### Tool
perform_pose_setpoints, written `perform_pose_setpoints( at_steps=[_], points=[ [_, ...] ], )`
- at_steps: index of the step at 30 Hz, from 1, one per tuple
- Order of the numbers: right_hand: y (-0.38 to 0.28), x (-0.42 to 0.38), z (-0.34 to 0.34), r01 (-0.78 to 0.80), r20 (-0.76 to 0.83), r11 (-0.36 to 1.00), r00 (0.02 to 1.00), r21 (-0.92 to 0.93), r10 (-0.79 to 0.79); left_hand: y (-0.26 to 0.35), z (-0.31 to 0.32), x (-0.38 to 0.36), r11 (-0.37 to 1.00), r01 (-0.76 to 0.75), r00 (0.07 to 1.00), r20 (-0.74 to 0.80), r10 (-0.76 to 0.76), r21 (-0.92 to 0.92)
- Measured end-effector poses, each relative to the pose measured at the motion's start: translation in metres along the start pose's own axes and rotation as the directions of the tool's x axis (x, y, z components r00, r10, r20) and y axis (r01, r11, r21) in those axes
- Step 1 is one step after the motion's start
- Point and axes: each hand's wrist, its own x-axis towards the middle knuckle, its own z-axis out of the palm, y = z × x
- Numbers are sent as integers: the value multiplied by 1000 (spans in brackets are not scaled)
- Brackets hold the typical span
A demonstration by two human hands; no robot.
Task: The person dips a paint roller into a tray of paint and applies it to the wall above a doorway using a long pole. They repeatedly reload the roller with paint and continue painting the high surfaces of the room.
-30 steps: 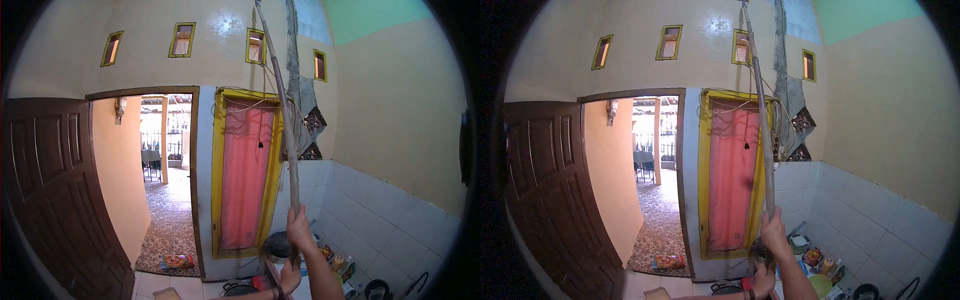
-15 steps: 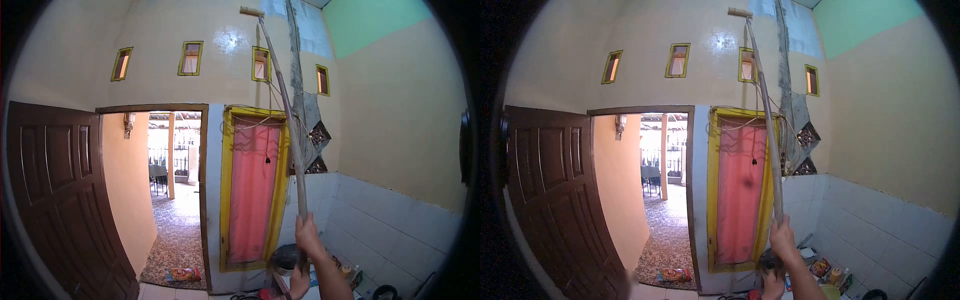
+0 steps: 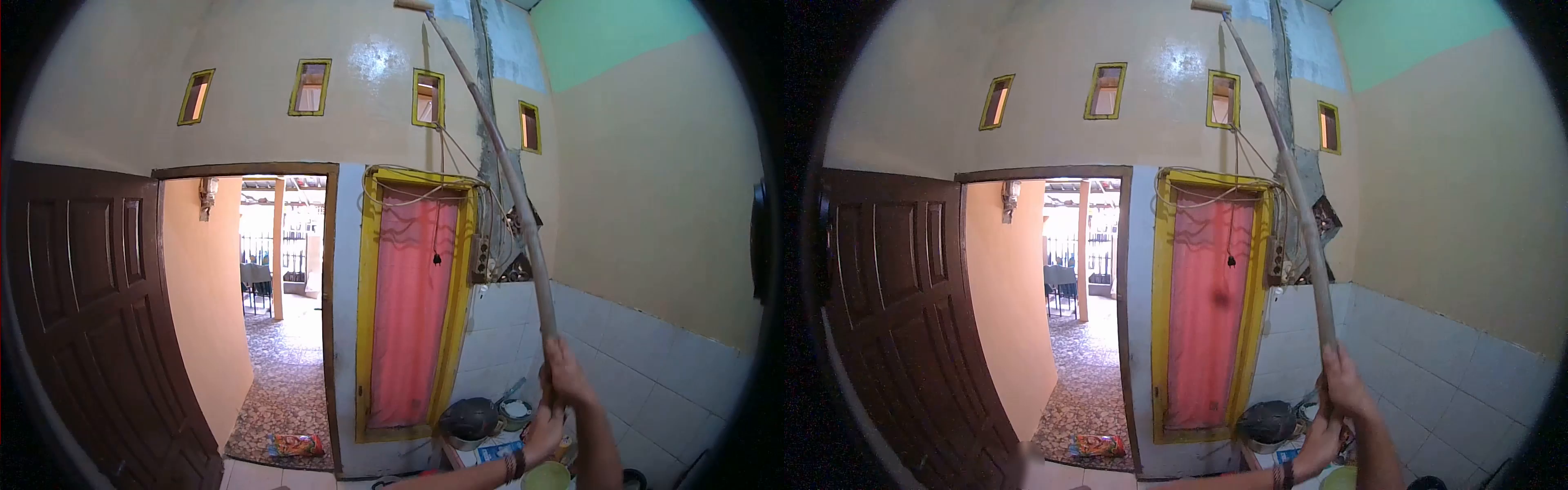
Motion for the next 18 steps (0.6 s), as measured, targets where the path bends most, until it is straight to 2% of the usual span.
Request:
perform_pose_setpoints(
  at_steps=[1,3,4,6,8,10,11,12,13,14,16,17,18],
  points=[
    [-13,16,-6,-47,-16,998,999,-28,47,22,3,20,997,-69,998,13,69,42],
    [-49,47,-21,-99,-53,992,994,-82,95,73,-1,51,975,222,956,204,-213,-21],
    [-70,62,-30,-105,-73,989,993,-104,97,89,-1,58,976,215,957,203,-208,-17],
    [-88,110,-49,28,-8,998,1000,-60,-28,110,-1,63,996,76,980,181,-85,56],
    [-130,141,-53,52,-50,995,997,-81,-56,108,-13,62,996,87,978,190,-90,24],
    [-168,171,-53,157,-1,978,987,-138,-159,109,-27,56,987,158,967,205,-152,-10],
    [-183,191,-53,153,0,973,988,-171,-155,106,-35,54,987,158,968,200,-154,-6],
    [-194,215,-51,149,0,968,988,-203,-152,101,-43,53,973,227,957,179,-229,30],
    [-206,239,-46,156,2,975,988,-158,-157,95,-51,52,954,293,941,157,-299,61],
    [-215,255,-41,162,1,981,987,-109,-163,88,-59,53,954,291,942,153,-298,66],
    [-229,247,-28,156,3,986,988,-55,-156,72,-77,48,918,394,918,66,-390,-47],
    [-234,244,-22,152,4,988,988,-6,-152,68,-87,43,917,395,918,61,-392,-49],
    [-215,275,-17,195,-51,972,978,-134,-203,67,-96,36,906,415,910,47,-413,-86]
  ],
)
